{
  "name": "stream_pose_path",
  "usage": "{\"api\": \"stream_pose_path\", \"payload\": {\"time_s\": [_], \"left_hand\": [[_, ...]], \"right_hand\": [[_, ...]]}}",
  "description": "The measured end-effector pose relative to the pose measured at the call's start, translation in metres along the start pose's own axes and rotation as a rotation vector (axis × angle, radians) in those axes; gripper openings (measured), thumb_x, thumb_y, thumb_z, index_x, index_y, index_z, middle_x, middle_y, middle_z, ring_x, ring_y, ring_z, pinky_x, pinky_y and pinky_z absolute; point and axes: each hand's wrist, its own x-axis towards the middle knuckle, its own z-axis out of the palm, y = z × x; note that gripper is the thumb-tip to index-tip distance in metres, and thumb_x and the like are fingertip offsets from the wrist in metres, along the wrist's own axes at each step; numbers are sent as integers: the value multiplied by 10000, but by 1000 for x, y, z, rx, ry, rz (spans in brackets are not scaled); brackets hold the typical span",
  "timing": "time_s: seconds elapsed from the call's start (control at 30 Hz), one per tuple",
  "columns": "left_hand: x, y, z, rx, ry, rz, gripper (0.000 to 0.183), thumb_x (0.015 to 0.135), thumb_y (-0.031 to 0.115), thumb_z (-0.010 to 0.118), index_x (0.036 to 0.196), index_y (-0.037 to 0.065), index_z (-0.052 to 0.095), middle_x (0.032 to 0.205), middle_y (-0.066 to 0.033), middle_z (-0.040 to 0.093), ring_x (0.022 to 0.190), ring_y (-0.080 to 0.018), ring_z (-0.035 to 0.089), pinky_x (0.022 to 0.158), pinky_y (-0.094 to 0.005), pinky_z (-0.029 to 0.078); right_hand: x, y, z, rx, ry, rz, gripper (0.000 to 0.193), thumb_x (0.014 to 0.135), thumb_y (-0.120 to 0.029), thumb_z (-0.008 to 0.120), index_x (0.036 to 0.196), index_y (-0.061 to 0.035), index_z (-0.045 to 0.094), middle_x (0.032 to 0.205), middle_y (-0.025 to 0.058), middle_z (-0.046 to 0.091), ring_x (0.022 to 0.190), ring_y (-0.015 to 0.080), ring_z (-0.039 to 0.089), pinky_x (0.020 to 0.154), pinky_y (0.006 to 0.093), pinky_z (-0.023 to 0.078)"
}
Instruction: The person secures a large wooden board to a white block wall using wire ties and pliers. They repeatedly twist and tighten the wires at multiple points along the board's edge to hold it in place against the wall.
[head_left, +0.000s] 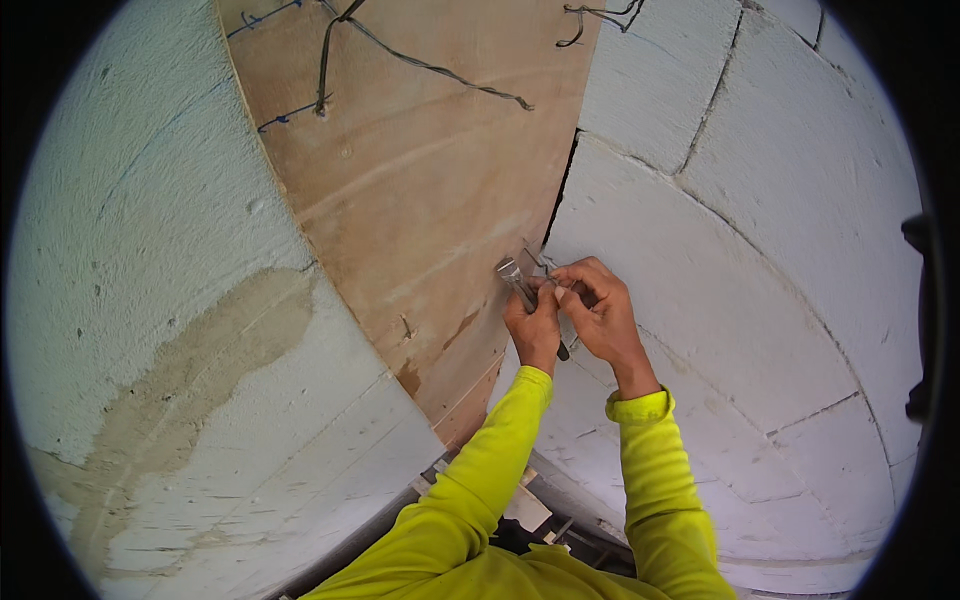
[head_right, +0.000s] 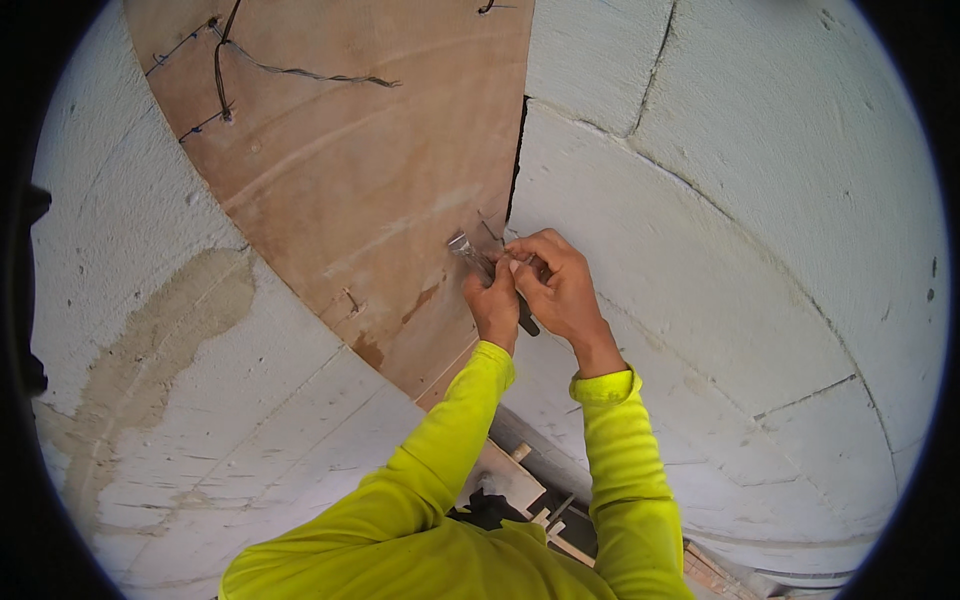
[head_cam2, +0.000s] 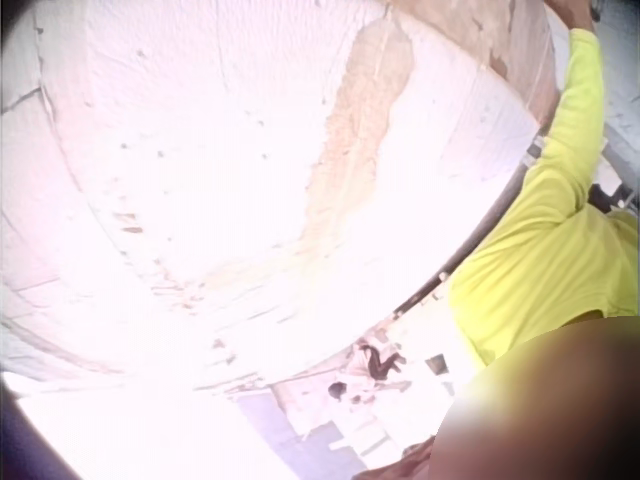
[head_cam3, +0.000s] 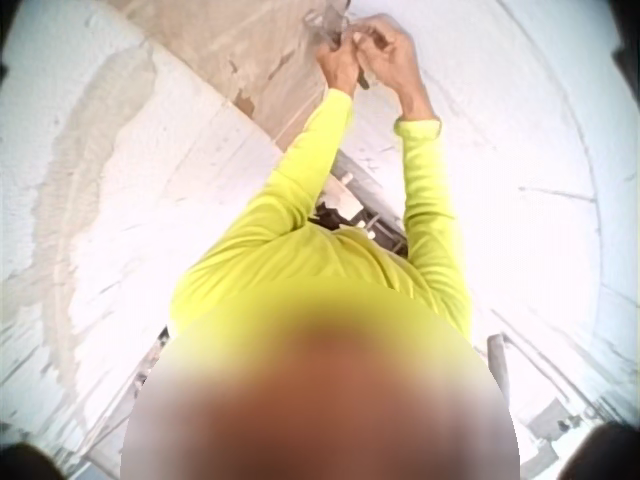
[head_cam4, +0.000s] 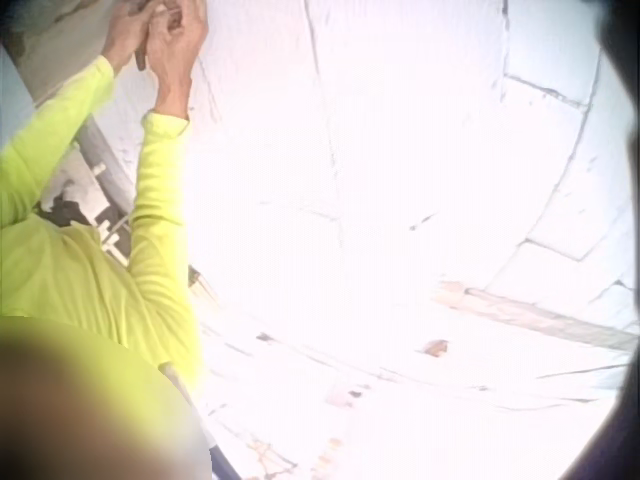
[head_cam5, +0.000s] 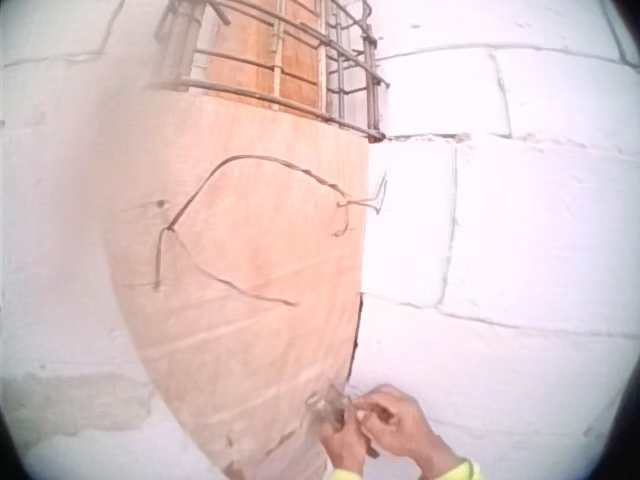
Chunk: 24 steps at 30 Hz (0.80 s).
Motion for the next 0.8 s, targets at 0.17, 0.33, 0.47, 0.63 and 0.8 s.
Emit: {"api": "stream_pose_path", "payload": {"time_s": [0.17,0.33,0.47,0.63,0.8], "left_hand": [[-13,28,-6,22,169,-16,132,939,132,638,964,2,642,870,-24,636,758,-114,585,685,-280,495],[-13,55,10,151,129,114,184,883,151,712,873,-17,637,762,-26,637,691,-113,560,636,-294,480],[-9,67,27,176,169,37,242,842,172,757,849,-40,641,775,-89,682,691,-158,604,666,-334,504],[-13,66,42,124,234,-52,249,845,174,719,874,-63,645,817,-144,694,751,-207,636,717,-357,515],[-7,61,43,34,224,-135,244,856,155,647,899,-84,640,842,-172,693,771,-235,625,748,-382,512]], "right_hand": [[1,17,17,-8,-30,114,153,925,-10,645,1057,40,704,898,114,682,767,153,619,689,287,489],[-3,25,23,-180,-24,-125,159,917,-82,676,1042,12,705,912,102,722,700,169,657,626,312,508],[-2,24,9,-403,-59,-205,195,857,-82,690,1046,-41,715,873,135,693,721,294,675,632,382,524],[6,18,-10,-612,-118,-307,266,844,-93,674,1109,-89,692,778,129,624,692,339,632,589,431,494],[7,9,-15,-651,-137,-287,255,820,-87,684,1075,-87,697,778,119,628,694,326,641,583,422,494]]}}
